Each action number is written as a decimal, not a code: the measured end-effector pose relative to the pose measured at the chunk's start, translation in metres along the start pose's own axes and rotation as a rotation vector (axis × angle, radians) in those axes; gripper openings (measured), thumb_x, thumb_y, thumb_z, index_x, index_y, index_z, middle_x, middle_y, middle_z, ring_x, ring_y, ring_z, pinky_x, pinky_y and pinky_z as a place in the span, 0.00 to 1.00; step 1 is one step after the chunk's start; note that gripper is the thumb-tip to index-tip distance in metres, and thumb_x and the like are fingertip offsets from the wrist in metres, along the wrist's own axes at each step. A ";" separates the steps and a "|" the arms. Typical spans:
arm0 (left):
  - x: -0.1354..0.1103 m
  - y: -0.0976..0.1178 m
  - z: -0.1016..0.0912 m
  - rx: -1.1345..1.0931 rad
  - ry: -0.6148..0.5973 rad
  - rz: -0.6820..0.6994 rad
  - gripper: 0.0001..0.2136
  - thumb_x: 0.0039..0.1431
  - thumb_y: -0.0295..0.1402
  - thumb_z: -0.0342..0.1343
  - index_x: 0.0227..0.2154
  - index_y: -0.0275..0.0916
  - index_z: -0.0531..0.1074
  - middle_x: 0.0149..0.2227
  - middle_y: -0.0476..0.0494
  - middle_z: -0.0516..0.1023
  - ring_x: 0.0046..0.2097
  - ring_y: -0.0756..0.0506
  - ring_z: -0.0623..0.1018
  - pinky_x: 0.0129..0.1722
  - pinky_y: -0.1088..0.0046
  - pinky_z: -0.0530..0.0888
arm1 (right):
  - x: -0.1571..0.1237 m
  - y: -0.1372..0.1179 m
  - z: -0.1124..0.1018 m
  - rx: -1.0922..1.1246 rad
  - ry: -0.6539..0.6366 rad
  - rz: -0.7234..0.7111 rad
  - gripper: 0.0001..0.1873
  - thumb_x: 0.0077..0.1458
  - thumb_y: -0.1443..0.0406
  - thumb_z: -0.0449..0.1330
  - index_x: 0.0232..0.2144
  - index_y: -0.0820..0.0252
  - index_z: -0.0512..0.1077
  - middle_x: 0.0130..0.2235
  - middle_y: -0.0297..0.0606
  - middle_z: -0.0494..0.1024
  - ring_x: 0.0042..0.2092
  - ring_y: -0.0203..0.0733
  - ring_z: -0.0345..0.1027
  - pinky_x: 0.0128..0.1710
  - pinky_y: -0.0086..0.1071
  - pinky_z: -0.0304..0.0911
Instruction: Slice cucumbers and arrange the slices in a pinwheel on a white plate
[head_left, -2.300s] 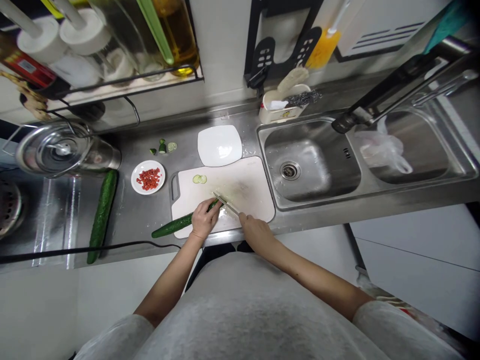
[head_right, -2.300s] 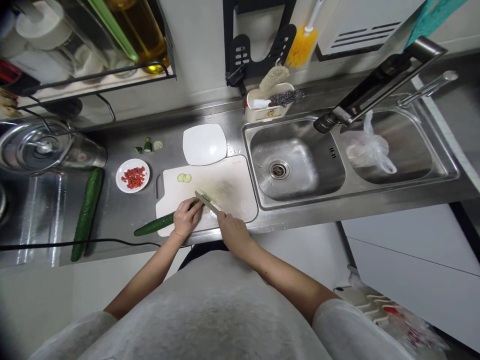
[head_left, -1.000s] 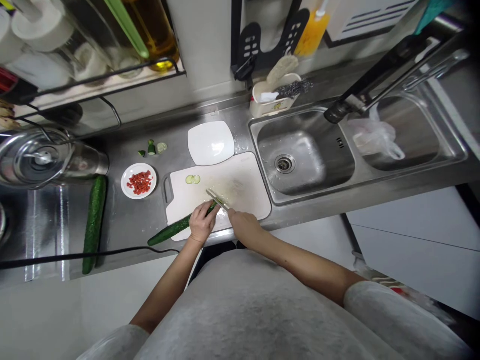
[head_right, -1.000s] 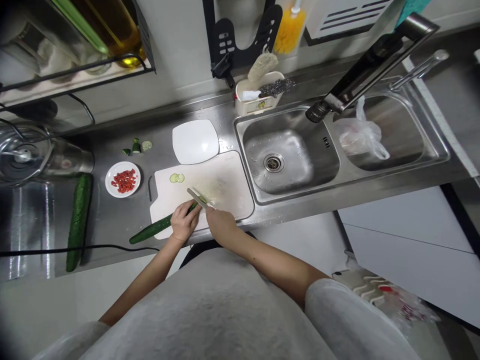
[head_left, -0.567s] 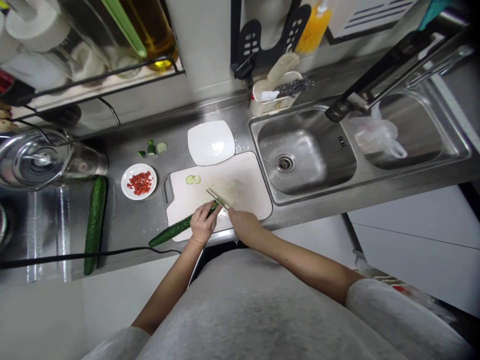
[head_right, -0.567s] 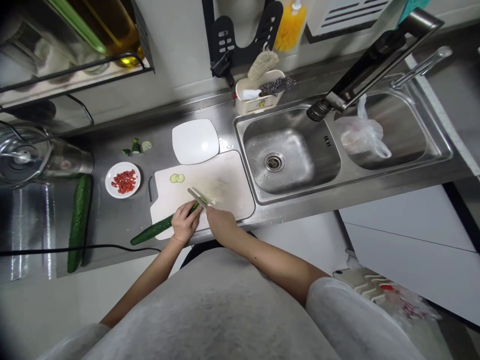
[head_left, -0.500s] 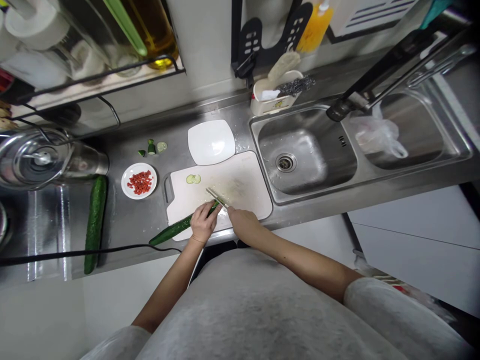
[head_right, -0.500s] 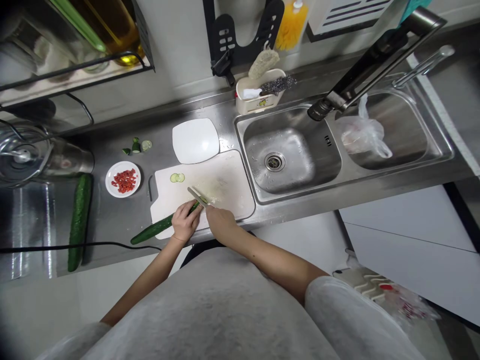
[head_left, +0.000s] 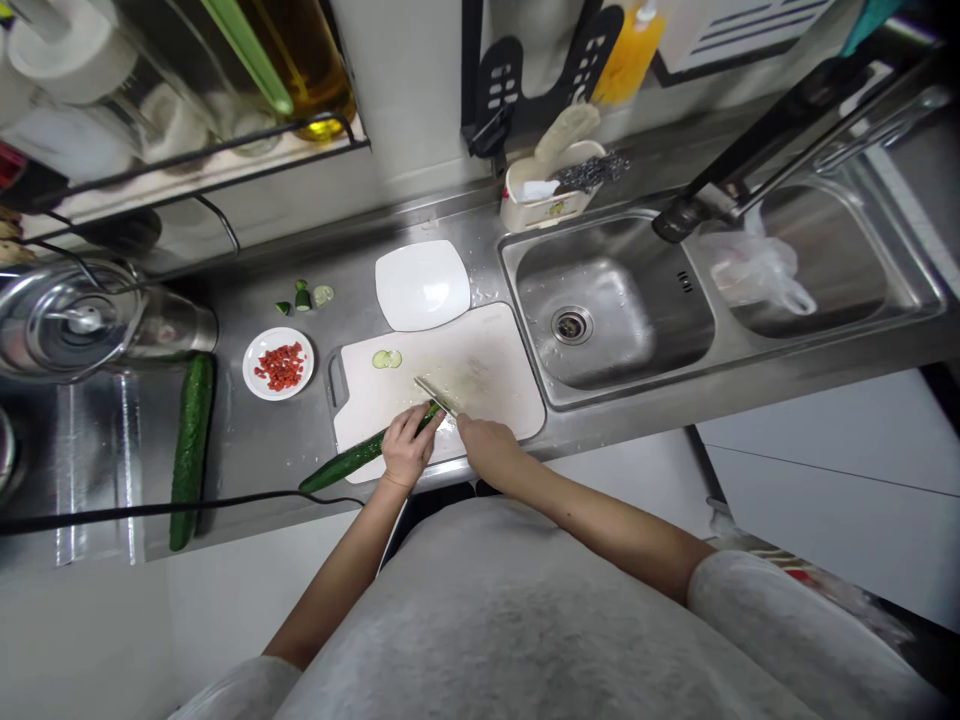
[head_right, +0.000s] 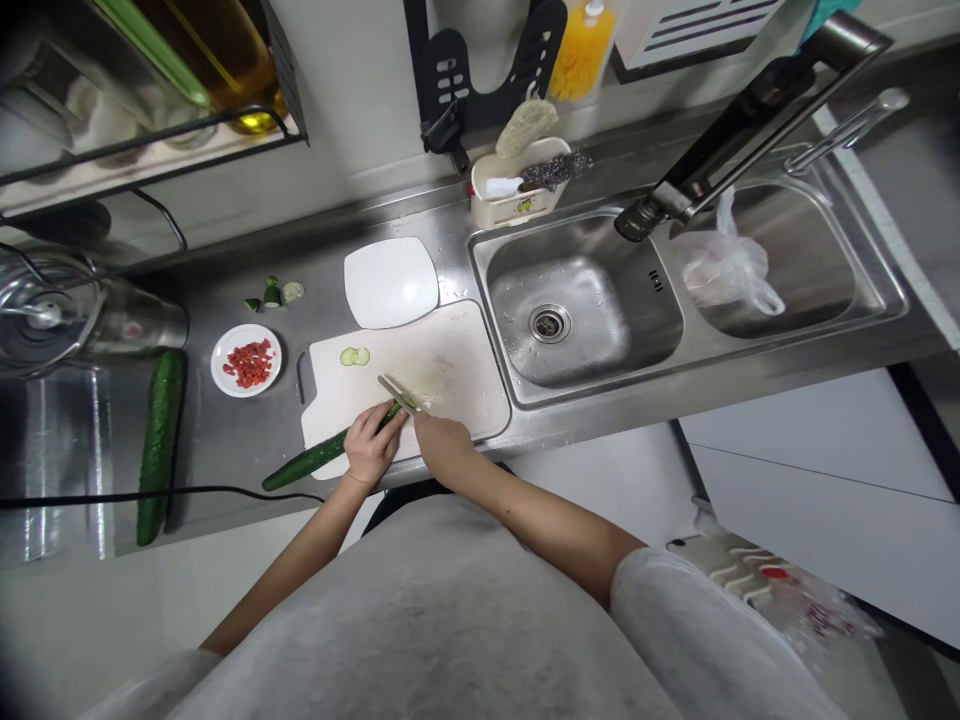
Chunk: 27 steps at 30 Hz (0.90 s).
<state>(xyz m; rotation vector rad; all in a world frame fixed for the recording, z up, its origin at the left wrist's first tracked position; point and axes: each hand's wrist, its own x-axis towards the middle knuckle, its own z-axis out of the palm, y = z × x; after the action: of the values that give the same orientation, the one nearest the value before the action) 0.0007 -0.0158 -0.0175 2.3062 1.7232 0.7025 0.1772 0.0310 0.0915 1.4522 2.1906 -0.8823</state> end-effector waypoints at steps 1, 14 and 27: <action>0.000 0.000 0.000 -0.004 -0.009 -0.009 0.15 0.62 0.34 0.50 0.49 0.52 0.73 0.52 0.44 0.74 0.53 0.43 0.72 0.54 0.62 0.69 | 0.000 0.000 0.000 0.000 -0.001 0.000 0.14 0.60 0.74 0.45 0.45 0.65 0.65 0.37 0.48 0.78 0.43 0.45 0.74 0.38 0.32 0.66; 0.003 0.003 -0.002 0.001 -0.032 -0.047 0.14 0.62 0.35 0.48 0.47 0.50 0.75 0.51 0.45 0.74 0.52 0.43 0.72 0.53 0.62 0.71 | 0.004 -0.002 0.007 0.016 0.038 0.005 0.14 0.62 0.73 0.42 0.44 0.65 0.65 0.36 0.48 0.79 0.42 0.45 0.75 0.37 0.32 0.66; 0.005 0.002 -0.002 0.051 0.066 0.060 0.15 0.61 0.31 0.50 0.49 0.50 0.73 0.51 0.44 0.75 0.51 0.44 0.73 0.50 0.64 0.72 | 0.009 -0.001 0.008 0.016 0.009 0.017 0.16 0.62 0.73 0.41 0.47 0.65 0.65 0.38 0.48 0.79 0.44 0.44 0.74 0.40 0.31 0.66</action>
<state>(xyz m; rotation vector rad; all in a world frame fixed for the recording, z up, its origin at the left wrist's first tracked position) 0.0023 -0.0124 -0.0134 2.4043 1.7248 0.7623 0.1726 0.0317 0.0809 1.4825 2.1791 -0.8913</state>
